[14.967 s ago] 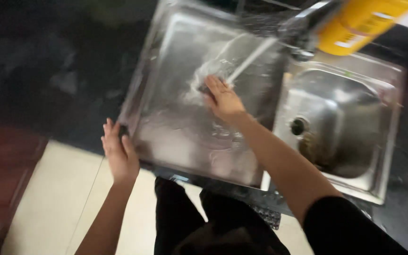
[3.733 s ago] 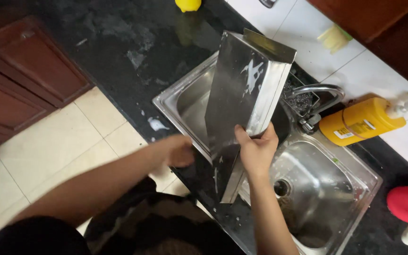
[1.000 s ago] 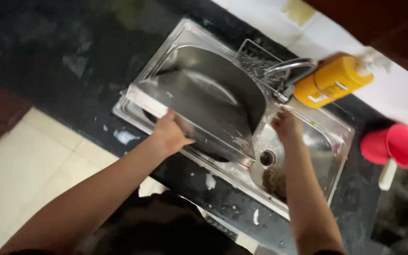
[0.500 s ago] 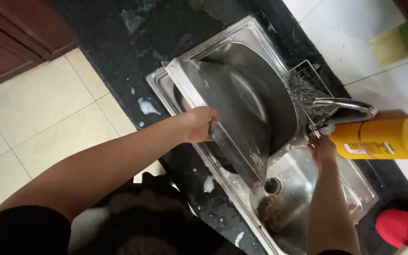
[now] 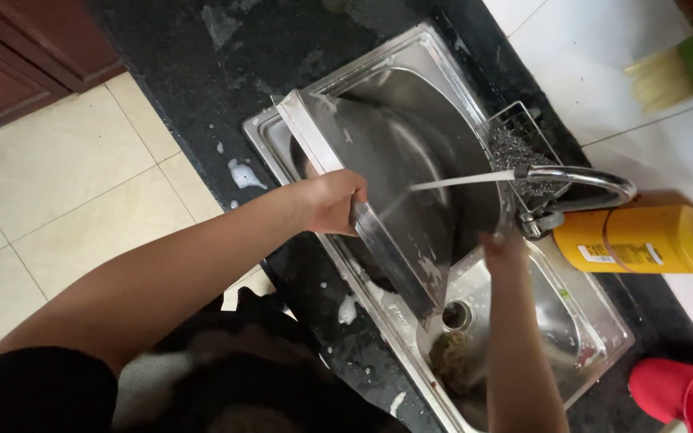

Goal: Cleaning a metal tray, scrubbing a gas stove, and washing a kitchen sink with a sponge.

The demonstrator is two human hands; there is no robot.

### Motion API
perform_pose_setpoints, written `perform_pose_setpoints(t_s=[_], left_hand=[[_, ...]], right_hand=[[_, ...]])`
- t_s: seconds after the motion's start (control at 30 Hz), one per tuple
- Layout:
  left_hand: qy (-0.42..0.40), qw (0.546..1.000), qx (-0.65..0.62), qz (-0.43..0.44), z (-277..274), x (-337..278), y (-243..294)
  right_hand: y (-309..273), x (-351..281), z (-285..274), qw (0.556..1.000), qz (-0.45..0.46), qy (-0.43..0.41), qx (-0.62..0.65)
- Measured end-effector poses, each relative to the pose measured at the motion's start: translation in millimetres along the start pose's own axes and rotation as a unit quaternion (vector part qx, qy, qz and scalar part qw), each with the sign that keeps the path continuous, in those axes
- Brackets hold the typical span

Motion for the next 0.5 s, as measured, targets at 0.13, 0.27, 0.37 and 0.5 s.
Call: perform_pose_setpoints(t_s=[0.13,0.27,0.37,0.5], left_hand=[[-0.015,1.0,0.011,-0.004,-2.2,2.1,-2.4],[-0.034,0.999,0.025,-0.01,-3.8,-0.8,-6.2],[-0.047,0.998,0.035,-0.009,-2.9,-0.7,-1.5],[-0.057,0.997,0.044,-0.011,-3.6,-2.4,-5.5]], right_hand=[[-27.7,-66.8,-119.4,0.966,0.021,0.239,-0.092],[-41.2,-70.9,-165.6,0.867,0.04,0.464,-0.176],[-55.9,-73.7,-212.8,0.752,0.059,0.616,-0.228],[-83.0,-73.5,-265.9,0.557,0.079,0.776,-0.285]])
Point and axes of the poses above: each hand's wrist, its own x-axis towards the middle knuckle, its own z-axis out of the palm, y = z × x, the point moved 2 cm from there along x, towards the middle knuckle, and after that the axes turned 9 degrees about z, right-handed, at the moved point
